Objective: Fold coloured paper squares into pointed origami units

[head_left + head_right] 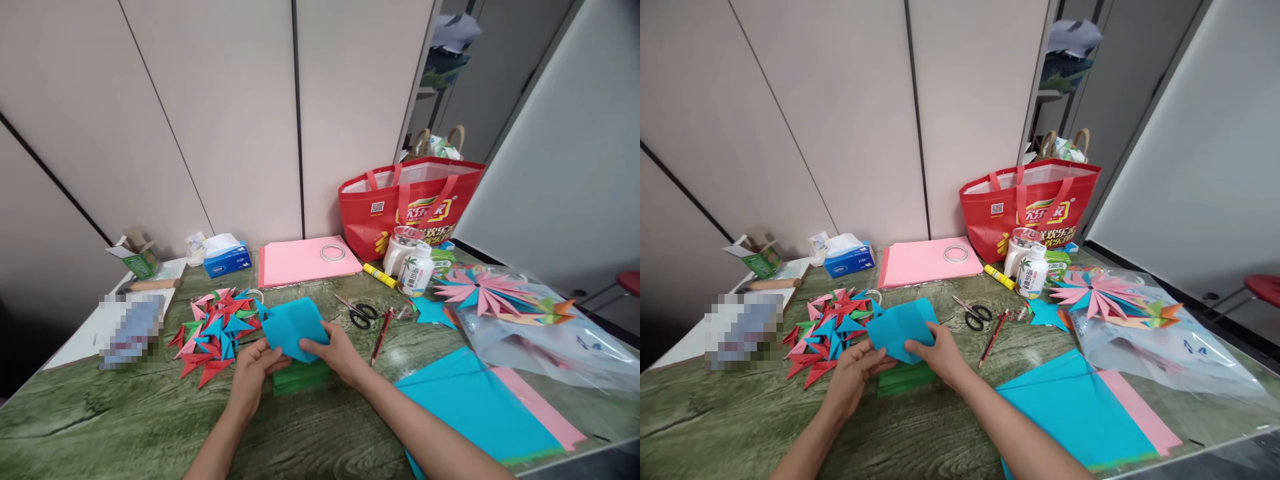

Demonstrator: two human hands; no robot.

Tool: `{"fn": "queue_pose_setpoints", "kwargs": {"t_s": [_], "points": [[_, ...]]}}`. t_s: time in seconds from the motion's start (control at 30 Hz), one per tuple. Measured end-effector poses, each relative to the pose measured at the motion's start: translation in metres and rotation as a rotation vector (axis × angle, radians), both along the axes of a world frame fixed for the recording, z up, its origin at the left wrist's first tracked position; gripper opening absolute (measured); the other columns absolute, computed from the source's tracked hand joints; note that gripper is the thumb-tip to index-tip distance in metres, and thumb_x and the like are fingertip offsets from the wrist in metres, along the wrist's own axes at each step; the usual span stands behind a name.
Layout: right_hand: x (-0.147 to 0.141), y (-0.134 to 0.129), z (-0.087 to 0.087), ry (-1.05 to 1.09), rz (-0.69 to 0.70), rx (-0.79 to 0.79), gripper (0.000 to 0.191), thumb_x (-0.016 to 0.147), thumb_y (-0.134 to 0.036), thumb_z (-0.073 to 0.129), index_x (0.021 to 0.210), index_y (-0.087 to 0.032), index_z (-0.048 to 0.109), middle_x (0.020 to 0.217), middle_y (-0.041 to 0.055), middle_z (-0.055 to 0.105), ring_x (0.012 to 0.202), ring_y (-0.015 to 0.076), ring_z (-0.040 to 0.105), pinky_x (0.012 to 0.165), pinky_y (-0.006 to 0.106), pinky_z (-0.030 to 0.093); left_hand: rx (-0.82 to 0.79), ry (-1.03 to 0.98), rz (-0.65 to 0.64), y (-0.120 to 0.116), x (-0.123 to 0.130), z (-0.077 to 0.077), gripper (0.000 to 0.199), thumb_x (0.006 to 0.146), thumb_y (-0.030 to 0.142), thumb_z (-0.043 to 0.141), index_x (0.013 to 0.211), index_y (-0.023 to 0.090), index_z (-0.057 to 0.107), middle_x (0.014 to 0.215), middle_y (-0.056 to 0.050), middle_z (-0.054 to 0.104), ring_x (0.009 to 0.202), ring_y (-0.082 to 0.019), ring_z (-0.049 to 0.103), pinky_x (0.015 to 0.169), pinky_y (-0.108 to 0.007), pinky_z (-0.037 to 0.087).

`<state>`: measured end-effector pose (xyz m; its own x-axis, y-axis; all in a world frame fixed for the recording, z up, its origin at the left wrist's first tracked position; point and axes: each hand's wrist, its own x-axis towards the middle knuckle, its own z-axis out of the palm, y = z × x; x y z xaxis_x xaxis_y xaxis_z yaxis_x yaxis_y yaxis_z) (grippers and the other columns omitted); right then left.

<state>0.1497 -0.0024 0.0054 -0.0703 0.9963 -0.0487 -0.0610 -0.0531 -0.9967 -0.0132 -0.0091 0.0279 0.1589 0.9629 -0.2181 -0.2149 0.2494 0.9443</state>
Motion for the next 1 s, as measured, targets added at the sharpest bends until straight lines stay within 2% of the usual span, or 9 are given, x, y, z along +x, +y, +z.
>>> {"fn": "queue_pose_setpoints", "kwargs": {"t_s": [0.17,0.3,0.4,0.5,0.6,0.67,0.73,0.87,1.0], "points": [[0.002,0.006,-0.005,0.013,-0.022,0.058,0.036,0.055,-0.035,0.070,0.079,-0.016,0.050,0.063,-0.0020,0.059,0.058,0.0136,0.053,0.052,0.023,0.042,0.001,0.004,0.031,0.004,-0.005,0.000,0.018,0.056,0.025,0.069,0.070,0.013,0.067,0.071,-0.007,0.072,0.068,-0.023,0.066,0.069,-0.034,0.049],[-0.003,0.003,-0.009,0.008,-0.040,0.082,0.035,0.060,-0.030,0.065,0.078,-0.021,0.036,0.050,-0.0103,0.042,0.043,0.0076,0.040,0.041,0.017,0.030,0.014,-0.034,0.087,0.006,-0.007,-0.003,0.021,0.058,0.027,0.066,0.073,0.012,0.066,0.067,-0.007,0.071,0.065,-0.023,0.066,0.065,-0.034,0.050],[-0.006,0.000,-0.008,0.020,-0.075,0.143,0.032,0.065,-0.028,0.059,0.073,-0.023,0.029,0.049,-0.0120,0.027,0.041,0.0058,0.027,0.039,0.015,0.021,0.076,-0.004,0.155,0.004,-0.002,-0.004,0.045,0.061,0.032,0.065,0.102,0.014,0.057,0.067,-0.004,0.070,0.062,-0.022,0.065,0.060,-0.032,0.050],[-0.008,-0.002,-0.004,-0.008,-0.109,0.200,0.026,0.067,-0.029,0.058,0.070,-0.022,0.033,0.054,-0.0095,0.028,0.043,0.0061,0.026,0.039,0.017,0.021,0.227,0.059,0.155,-0.002,0.005,-0.002,0.068,0.067,0.030,0.062,0.127,0.022,0.032,0.072,-0.001,0.068,0.064,-0.019,0.063,0.061,-0.028,0.049],[-0.008,-0.004,0.002,-0.083,-0.089,0.232,0.014,0.072,-0.032,0.053,0.071,-0.018,0.050,0.061,-0.0038,0.045,0.047,0.0078,0.034,0.043,0.019,0.027,0.341,0.215,0.138,-0.006,0.008,-0.001,0.050,0.065,0.028,0.063,0.113,0.021,0.052,0.071,-0.001,0.066,0.063,-0.017,0.059,0.059,-0.023,0.046],[-0.007,-0.006,0.004,-0.132,-0.067,0.235,0.017,0.074,-0.031,0.049,0.077,-0.017,0.060,0.066,-0.0011,0.053,0.050,0.0093,0.038,0.046,0.020,0.030,0.336,0.329,0.112,-0.005,0.006,-0.002,0.027,0.063,0.027,0.064,0.088,0.019,0.068,0.066,-0.002,0.065,0.061,-0.017,0.057,0.058,-0.022,0.044],[-0.007,-0.006,0.006,-0.136,-0.022,0.212,0.023,0.076,-0.027,0.044,0.084,-0.019,0.064,0.065,-0.0010,0.056,0.050,0.0103,0.041,0.049,0.021,0.033,0.301,0.360,0.122,-0.002,0.002,-0.005,0.015,0.062,0.027,0.064,0.072,0.019,0.071,0.066,-0.002,0.066,0.062,-0.017,0.055,0.058,-0.022,0.043],[-0.005,-0.005,0.001,-0.085,0.122,0.241,0.029,0.072,-0.017,0.043,0.089,-0.021,0.066,0.075,-0.0001,0.060,0.064,0.0129,0.051,0.061,0.023,0.040,0.212,0.215,0.210,0.004,-0.006,-0.010,0.023,0.061,0.029,0.065,0.080,0.017,0.070,0.071,-0.003,0.067,0.058,-0.015,0.053,0.053,-0.021,0.040],[-0.003,-0.004,-0.003,-0.132,0.152,0.325,0.027,0.067,-0.010,0.053,0.086,-0.022,0.067,0.076,0.0006,0.056,0.070,0.0135,0.052,0.066,0.024,0.042,0.154,0.037,0.141,0.003,-0.006,-0.007,0.034,0.059,0.026,0.068,0.091,0.016,0.067,0.086,-0.006,0.067,0.067,-0.016,0.057,0.060,-0.023,0.044]]}}
